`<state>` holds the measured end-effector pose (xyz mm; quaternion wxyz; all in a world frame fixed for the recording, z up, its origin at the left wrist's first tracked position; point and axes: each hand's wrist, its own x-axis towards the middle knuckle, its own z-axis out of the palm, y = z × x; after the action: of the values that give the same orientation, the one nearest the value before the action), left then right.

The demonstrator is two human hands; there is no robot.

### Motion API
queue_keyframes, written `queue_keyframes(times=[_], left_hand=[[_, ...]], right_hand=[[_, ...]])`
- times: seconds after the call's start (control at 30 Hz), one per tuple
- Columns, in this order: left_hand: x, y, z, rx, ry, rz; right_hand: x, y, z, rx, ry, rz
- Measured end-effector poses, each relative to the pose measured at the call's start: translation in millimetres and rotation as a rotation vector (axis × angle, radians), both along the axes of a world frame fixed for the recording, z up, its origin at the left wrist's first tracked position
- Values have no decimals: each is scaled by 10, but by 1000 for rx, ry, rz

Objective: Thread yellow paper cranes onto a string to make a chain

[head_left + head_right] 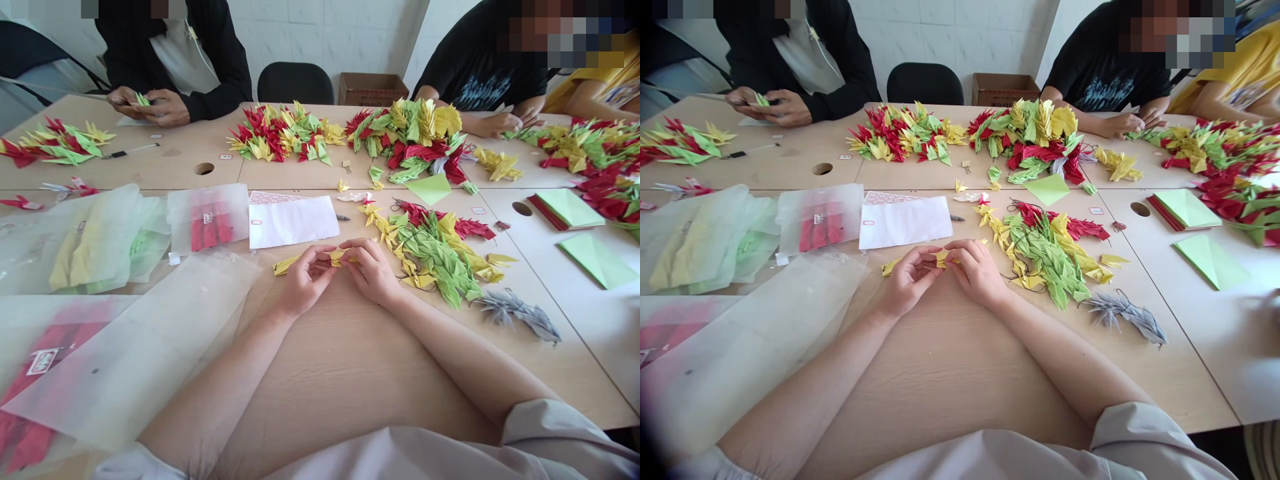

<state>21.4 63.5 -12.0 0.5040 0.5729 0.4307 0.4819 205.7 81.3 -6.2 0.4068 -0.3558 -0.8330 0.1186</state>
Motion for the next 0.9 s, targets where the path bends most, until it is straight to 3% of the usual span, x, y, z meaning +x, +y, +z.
queue_keyframes(times=[0.4, 0.63, 0.9], left_hand=[[33, -19, -104, 101, 96, 107], [-7, 16, -40, 269, 189, 197], [6, 9, -25, 68, 91, 57]], right_hand=[[-12, -14, 3, 34, -61, 79], [10, -3, -7, 6, -27, -3], [-19, -8, -43, -8, 52, -4]])
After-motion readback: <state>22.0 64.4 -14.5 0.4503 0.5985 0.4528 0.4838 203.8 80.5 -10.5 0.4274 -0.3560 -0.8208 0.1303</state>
